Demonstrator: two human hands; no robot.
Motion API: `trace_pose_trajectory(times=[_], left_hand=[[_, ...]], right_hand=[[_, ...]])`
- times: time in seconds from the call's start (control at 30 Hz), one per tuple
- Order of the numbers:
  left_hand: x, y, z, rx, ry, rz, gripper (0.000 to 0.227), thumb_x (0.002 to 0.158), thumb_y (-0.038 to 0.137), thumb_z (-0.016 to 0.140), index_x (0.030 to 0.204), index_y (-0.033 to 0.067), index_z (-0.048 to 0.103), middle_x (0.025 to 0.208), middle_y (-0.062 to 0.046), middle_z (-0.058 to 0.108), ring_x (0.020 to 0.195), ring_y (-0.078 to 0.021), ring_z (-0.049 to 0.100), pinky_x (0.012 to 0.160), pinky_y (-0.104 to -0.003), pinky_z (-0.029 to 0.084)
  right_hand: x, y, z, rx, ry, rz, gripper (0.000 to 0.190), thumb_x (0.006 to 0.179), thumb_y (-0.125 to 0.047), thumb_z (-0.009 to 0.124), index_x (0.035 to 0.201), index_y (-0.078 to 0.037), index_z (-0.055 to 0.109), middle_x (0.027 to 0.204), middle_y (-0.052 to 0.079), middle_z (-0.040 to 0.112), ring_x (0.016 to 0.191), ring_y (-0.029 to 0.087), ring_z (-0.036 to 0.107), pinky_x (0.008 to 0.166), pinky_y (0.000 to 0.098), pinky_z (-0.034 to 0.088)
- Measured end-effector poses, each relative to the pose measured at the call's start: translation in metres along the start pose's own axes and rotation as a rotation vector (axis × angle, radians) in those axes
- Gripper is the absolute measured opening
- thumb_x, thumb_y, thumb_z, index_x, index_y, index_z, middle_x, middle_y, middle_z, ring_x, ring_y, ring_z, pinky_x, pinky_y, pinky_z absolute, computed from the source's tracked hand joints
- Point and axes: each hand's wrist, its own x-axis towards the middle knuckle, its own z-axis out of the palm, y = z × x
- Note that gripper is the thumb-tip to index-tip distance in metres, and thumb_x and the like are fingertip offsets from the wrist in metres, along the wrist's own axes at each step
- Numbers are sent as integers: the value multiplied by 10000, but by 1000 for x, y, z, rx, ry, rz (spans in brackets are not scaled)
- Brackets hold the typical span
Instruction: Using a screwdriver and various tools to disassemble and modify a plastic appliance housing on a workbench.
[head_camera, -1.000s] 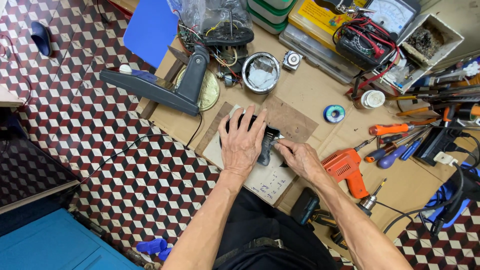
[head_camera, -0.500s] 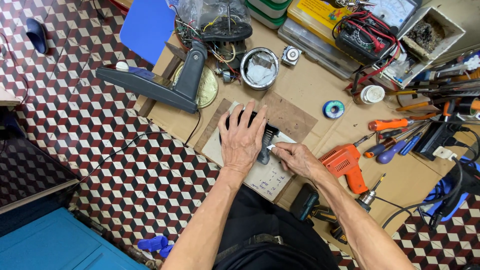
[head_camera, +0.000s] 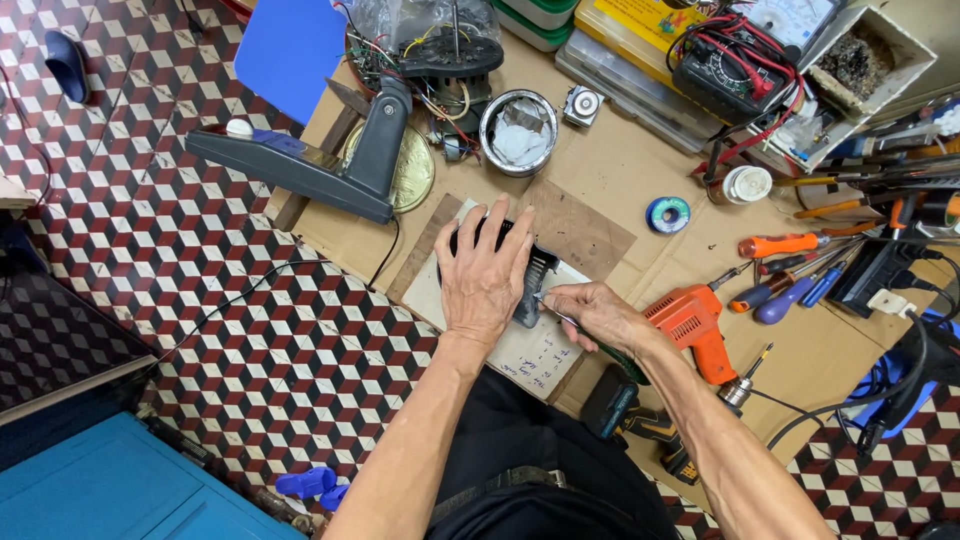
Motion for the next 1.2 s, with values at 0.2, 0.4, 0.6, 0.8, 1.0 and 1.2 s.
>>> trace_pose_trajectory(times=[0.2, 0.4, 0.6, 0.8, 1.0, 1.2], left_hand=[[0, 1, 0, -1, -12, -5, 350, 1010, 239, 640, 1355, 186, 662, 1420, -58, 583, 1291, -276, 508, 1146, -506, 353], [1, -1, -2, -1, -7, 12, 340, 1006, 242, 653, 1341, 188, 672, 1417, -57, 585, 1286, -273, 510, 1132, -501, 359], [0, -2, -2, -22, -5, 18, 335, 1001, 240, 656, 1330, 180, 680, 1399, -61, 587, 1275, -276, 516, 1115, -497, 364], [-2, -2, -1, -20, 19, 34, 337, 1002, 251, 658, 1331, 178, 676, 1403, -58, 589, 1276, -275, 516, 1118, -490, 366], [-1, 0, -2, -6, 28, 20, 329, 995, 247, 661, 1317, 181, 678, 1383, -60, 598, 1278, -276, 516, 1115, -492, 365], [1, 0, -2, -11, 31, 16, 323, 990, 240, 661, 1304, 168, 683, 1376, -65, 600, 1273, -278, 519, 1106, -489, 365]], right_hand=[[-3, -1, 3, 63, -8, 32, 303, 1019, -299, 564, 1093, -84, 763, 521, 32, 549, 366, 90, 437, 360, 265, 358], [0, 2, -10, 102, -90, 43, 295, 1006, -273, 594, 1097, -42, 755, 522, 28, 535, 369, 103, 456, 366, 267, 364], [-14, -8, -4, 259, -105, 103, 319, 994, -301, 584, 1075, -44, 756, 515, 10, 521, 362, 101, 442, 362, 258, 337], [-1, -1, 4, -54, 81, -28, 382, 1021, -376, 558, 1049, -52, 757, 526, 13, 551, 396, 85, 471, 411, 250, 409], [2, 1, 0, 25, -11, 43, 347, 1007, -345, 574, 1065, -54, 755, 508, 34, 544, 363, 106, 447, 376, 270, 362], [-1, 1, -3, 213, -110, 87, 324, 1003, -318, 599, 1045, -28, 738, 515, 23, 507, 361, 113, 437, 354, 273, 330]])
